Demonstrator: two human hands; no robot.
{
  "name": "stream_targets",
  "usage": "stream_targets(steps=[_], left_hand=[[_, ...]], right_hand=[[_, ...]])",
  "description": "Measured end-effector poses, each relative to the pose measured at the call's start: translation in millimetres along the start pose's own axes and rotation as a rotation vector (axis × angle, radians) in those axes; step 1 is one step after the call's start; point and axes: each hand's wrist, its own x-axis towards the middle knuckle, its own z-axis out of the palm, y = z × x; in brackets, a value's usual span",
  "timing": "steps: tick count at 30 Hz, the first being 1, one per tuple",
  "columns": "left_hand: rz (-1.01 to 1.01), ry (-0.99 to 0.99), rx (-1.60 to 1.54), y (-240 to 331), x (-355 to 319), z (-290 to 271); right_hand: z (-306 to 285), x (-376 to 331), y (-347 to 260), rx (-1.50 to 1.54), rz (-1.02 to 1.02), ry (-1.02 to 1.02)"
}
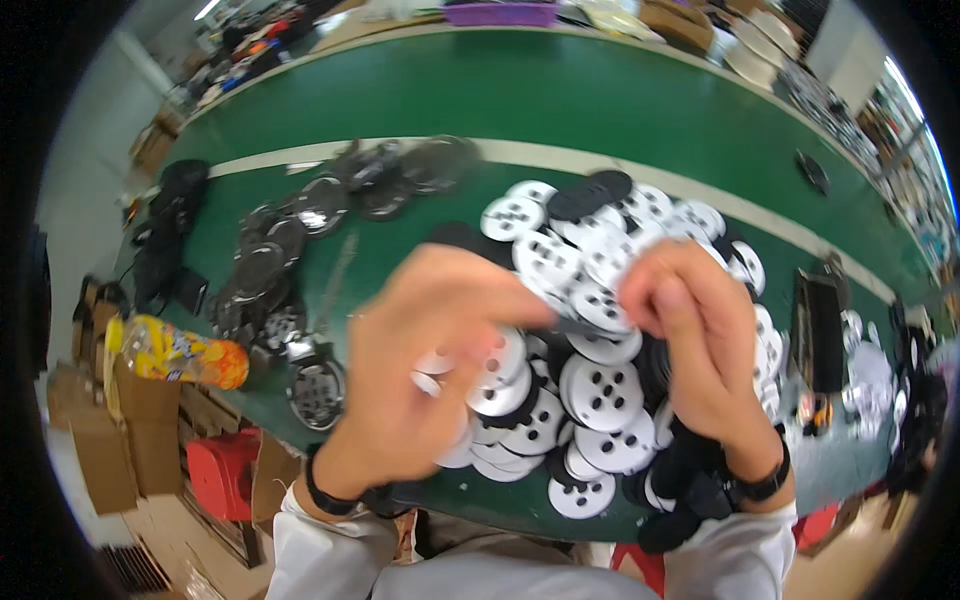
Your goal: Assembling black rubber pads into clear circular plastic housings on a workshop bench.
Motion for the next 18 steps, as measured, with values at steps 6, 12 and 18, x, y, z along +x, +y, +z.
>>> stream_targets(steps=[6, 12, 18], left_hand=[[0.076, -0.012, 0.184, 40, -23, 6], [0.040, 0.003, 0.235, 41, -41, 4], [0.084, 0.133, 0.248, 38, -62, 20]], right_hand=[[4, -2, -3, 0.206, -0.144, -0.109], [12, -3, -8, -0.166, -0.190, -0.132], [23, -5, -17, -0.078, -0.166, -0.265]])
